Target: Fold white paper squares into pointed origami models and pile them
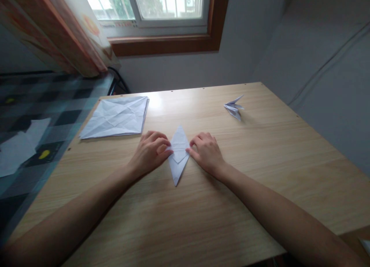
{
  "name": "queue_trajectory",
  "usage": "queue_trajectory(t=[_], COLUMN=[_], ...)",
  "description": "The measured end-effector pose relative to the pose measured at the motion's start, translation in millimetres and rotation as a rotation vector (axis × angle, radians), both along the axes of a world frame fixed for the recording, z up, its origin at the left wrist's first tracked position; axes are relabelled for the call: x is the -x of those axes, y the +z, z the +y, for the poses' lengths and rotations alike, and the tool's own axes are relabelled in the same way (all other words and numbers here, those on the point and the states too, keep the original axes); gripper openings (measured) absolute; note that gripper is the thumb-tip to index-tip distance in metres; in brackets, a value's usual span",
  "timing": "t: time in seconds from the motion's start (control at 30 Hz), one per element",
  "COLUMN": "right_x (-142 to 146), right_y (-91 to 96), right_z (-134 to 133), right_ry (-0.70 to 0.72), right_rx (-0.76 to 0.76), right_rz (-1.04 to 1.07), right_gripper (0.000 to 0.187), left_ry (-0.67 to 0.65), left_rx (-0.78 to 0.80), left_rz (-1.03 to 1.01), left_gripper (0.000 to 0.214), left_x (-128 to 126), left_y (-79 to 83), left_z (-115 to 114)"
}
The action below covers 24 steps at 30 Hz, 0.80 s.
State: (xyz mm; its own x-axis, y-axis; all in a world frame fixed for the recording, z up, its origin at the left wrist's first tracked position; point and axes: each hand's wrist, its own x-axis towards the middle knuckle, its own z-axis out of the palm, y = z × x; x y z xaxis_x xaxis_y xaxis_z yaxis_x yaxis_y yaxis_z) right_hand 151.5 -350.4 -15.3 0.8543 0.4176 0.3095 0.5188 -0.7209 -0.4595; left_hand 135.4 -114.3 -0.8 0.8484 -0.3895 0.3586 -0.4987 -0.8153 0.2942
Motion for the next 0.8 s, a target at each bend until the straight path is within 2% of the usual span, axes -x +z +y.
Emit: queue_trajectory(t=[0.13,0.27,0.5,0.67,0.8], right_x=[-1.8,-2.9,-1.8,0.6,2.1], right_y=[-2.8,-4.2,-2.1,1.0,1.7], right_z=[-0.5,-1.0,-1.8,-1.9,-2.4], right_ry=[-0.010,0.019,0.023,0.046,0.089], right_rx=[0.015,-0.010,-0.070,-0.108,-0.127], right_rz=[-0.003,0.017,0.028,0.020,-0.003], right_gripper=[0.021,0.022,0.022,0.018,0.010], left_ry=[0.051,0.087,0.045,0.033,0.015], left_rx=[0.034,0.078,0.198,0.218,0.221], left_rz=[0.056,0.093,0.105,0.112,0.140], left_gripper=[0.025,0.031,0.016,0.007,0.008], left_x=[-2.8,-6.3,-7.7,-6.5,-6.6], left_y=[-0.1,-0.9,-1.2,2.3,3.5], left_z=[1.5,3.3,4.6,3.0,2.6])
